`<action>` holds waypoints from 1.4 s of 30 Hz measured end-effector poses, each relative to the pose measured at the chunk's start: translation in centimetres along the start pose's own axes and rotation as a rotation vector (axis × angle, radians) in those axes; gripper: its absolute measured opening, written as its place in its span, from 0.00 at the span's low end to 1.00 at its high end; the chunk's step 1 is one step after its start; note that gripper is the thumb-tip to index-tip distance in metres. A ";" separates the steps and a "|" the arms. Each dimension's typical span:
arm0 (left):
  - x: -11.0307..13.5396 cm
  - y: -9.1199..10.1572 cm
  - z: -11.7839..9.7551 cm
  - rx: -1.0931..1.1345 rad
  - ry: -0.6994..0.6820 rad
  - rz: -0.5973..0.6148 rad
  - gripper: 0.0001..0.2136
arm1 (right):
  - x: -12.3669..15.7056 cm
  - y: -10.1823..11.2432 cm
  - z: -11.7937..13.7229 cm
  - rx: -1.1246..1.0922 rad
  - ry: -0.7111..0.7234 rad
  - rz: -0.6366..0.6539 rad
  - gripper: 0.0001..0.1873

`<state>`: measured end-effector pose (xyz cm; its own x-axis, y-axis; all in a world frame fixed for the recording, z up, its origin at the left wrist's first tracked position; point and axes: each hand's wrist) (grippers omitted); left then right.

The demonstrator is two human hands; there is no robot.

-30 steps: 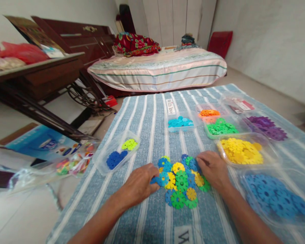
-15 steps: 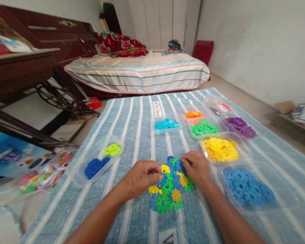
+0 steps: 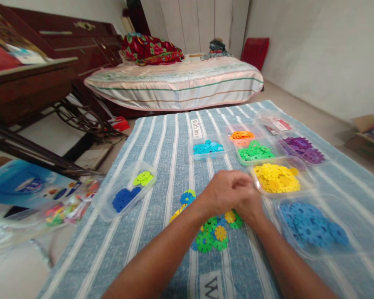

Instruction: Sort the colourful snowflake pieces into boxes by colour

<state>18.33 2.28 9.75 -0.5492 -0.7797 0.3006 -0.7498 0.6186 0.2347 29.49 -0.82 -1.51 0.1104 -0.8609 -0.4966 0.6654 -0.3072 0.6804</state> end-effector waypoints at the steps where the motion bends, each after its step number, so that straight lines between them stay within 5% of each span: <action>1: 0.5 1.5 0.6 -0.042 0.032 -0.066 0.06 | -0.2 0.1 0.0 0.002 0.008 0.011 0.10; 3: 2.1 4.4 2.1 -0.170 0.129 -0.200 0.05 | -0.4 0.3 0.0 0.013 0.032 0.032 0.09; 7: 5.9 7.7 5.8 -0.326 0.286 -0.252 0.04 | -0.6 0.4 -0.2 0.020 0.052 0.025 0.09; 12: 8.6 8.0 8.0 -0.478 0.314 -0.270 0.05 | -0.4 0.3 -0.4 0.010 0.051 0.030 0.10; 22: 8.8 8.0 7.8 -0.687 0.320 -0.279 0.06 | -0.3 0.2 -0.5 0.000 0.062 0.030 0.10; 33: 8.0 9.4 8.3 -0.018 0.489 -0.130 0.10 | -0.3 0.2 -0.2 0.011 0.065 0.004 0.10; 37: 5.5 10.1 6.3 0.137 0.452 -0.262 0.11 | -0.3 0.2 -0.2 0.006 0.068 0.027 0.10; 42: 0.7 10.0 2.8 0.516 0.222 -0.483 0.11 | -0.3 0.2 -0.3 -0.007 0.070 0.026 0.10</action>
<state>9.41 7.61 9.69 -0.0682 -0.8819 0.4666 -0.9972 0.0452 -0.0602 29.84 -0.49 -1.42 0.1793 -0.8380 -0.5153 0.6669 -0.2815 0.6899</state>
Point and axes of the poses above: each hand's wrist, its own x-axis away from the middle knuckle, its own y-axis out of the back of the hand, z = x × y, and after that the axes turned 14 degrees about y, right-handed
